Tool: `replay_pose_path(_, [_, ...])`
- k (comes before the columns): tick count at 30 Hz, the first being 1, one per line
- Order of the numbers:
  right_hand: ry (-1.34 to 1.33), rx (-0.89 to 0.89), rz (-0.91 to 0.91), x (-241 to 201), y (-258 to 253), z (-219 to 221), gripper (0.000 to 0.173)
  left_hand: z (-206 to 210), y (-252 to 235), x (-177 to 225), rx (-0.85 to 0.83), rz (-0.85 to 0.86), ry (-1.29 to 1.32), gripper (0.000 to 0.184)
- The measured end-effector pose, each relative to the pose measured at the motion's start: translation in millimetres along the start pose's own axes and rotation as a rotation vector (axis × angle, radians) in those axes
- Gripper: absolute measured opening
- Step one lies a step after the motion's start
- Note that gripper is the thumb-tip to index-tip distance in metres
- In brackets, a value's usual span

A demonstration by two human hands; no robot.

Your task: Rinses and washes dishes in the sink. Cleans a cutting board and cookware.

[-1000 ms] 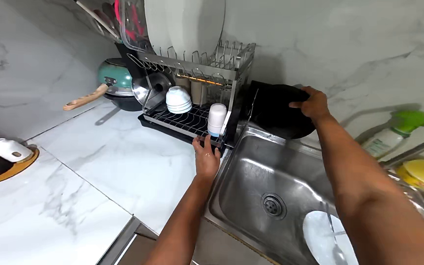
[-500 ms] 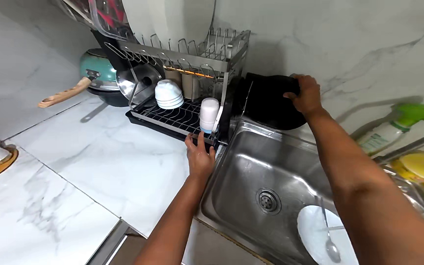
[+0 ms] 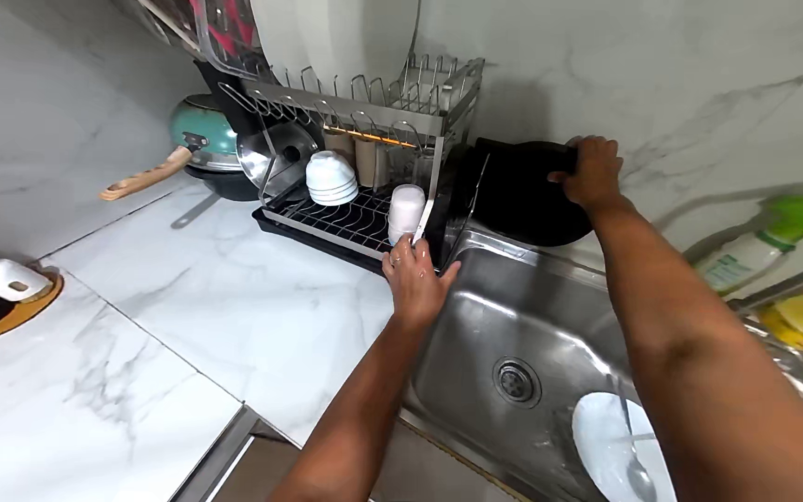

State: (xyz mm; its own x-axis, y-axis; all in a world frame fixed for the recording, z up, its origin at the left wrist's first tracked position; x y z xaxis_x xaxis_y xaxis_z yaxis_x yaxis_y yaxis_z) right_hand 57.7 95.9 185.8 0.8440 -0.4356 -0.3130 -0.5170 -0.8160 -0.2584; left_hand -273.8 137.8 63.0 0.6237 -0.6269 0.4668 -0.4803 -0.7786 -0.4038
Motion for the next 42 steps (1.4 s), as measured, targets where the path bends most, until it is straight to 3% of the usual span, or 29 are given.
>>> replay_pose_path(2, [-0.001, 0.002, 0.006, -0.3, 0.1, 0.2, 0.064, 5.1, -7.8, -1.3, -0.041, -0.024, -0.061, 0.065])
replay_pose_path(7, [0.017, 0.015, 0.014, 0.4, 0.0, 2.4, 0.064, 15.5, -1.6, -12.3, 0.17, 0.073, -0.096, 0.049])
replay_pose_path(12, [0.003, 0.009, 0.023, 1.4, -0.3, 3.1, 0.063, 9.9, 4.3, -25.7, 0.15, 0.205, -0.097, 0.061])
replay_pose_path(17, [-0.005, 0.011, 0.02, -1.3, 2.7, 1.4, 0.062, 5.2, 4.2, -30.3, 0.119, 0.178, -0.047, 0.075])
replay_pose_path(24, [-0.036, 0.028, -0.005, -9.3, -6.1, 5.9, 0.062, 15.8, 7.3, -42.5, 0.176, 0.26, -0.07, 0.061])
replay_pose_path(35, [-0.044, 0.032, -0.001, -12.7, -9.8, 5.5, 0.061, 19.3, 2.3, -46.0, 0.205, 0.236, -0.022, 0.058])
replay_pose_path(42, [-0.016, 0.057, -0.061, -23.5, -14.4, 9.2, 0.062, 13.5, 10.4, -60.4, 0.32, 0.322, -0.043, 0.053])
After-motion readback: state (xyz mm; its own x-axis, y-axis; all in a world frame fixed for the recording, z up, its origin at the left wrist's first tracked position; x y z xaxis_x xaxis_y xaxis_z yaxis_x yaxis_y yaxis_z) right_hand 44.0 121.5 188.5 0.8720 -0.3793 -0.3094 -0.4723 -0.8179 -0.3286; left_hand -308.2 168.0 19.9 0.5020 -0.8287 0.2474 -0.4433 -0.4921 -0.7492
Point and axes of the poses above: each hand's wrist, its own y-axis away from the middle knuckle, its own z-axis out of the palm, x = y × z, the point moved 5 cm from there along -y, towards the middle knuckle, and after that the axes turned 13 degrees about -x, right-handed, at the moved point
